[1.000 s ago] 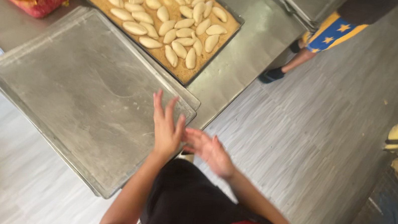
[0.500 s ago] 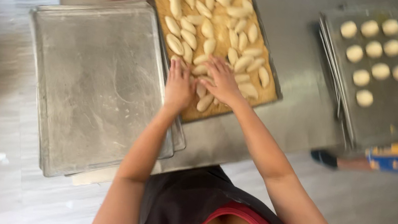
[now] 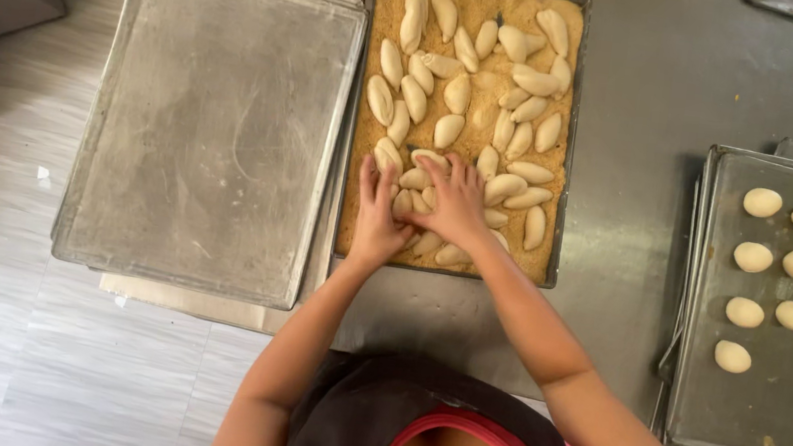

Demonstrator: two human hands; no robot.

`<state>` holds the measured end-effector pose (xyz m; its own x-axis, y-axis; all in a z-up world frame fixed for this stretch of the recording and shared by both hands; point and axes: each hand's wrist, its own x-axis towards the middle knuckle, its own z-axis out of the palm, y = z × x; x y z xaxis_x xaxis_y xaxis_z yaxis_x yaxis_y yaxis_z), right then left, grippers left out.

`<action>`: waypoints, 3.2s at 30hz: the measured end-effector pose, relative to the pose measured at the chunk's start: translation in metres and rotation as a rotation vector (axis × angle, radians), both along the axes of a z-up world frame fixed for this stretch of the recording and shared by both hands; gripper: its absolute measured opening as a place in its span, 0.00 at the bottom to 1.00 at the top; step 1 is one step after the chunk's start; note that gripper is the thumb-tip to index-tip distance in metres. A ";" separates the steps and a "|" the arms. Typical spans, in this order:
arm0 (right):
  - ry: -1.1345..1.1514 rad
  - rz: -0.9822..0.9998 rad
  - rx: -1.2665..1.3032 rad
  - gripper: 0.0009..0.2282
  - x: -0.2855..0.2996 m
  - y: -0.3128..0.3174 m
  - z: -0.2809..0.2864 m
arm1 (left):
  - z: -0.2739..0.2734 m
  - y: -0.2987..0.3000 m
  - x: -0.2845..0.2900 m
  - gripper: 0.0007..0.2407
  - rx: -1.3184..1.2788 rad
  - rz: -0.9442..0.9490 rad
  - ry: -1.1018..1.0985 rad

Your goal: The person picks up elongated dough pieces from a tray filled with a granular coating and places them onto a metal baking sheet. They arrange the pieces in neat rows, spacing them evenly across the tray.

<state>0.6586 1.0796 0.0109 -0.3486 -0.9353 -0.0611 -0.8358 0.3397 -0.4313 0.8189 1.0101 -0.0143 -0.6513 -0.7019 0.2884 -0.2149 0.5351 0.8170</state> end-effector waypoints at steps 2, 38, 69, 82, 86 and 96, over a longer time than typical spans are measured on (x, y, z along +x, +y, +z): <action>-0.213 -0.058 0.035 0.41 -0.001 -0.002 -0.002 | -0.006 0.001 -0.003 0.43 0.191 0.026 -0.037; -0.958 -0.472 -0.387 0.36 -0.143 -0.066 -0.010 | 0.024 -0.114 -0.155 0.16 0.549 -0.159 0.235; -0.720 -0.518 -0.455 0.19 -0.247 -0.108 -0.062 | -0.034 -0.202 -0.233 0.20 0.295 0.085 -0.178; -1.226 -0.006 -0.445 0.16 -0.192 -0.081 -0.036 | -0.002 -0.136 -0.183 0.14 0.700 -0.400 0.123; -0.687 0.228 -0.462 0.16 -0.137 -0.017 0.005 | 0.030 -0.095 -0.122 0.08 0.368 -0.547 0.129; -0.220 0.204 -0.449 0.17 -0.036 0.066 0.068 | 0.073 -0.021 -0.019 0.07 0.209 -0.464 0.077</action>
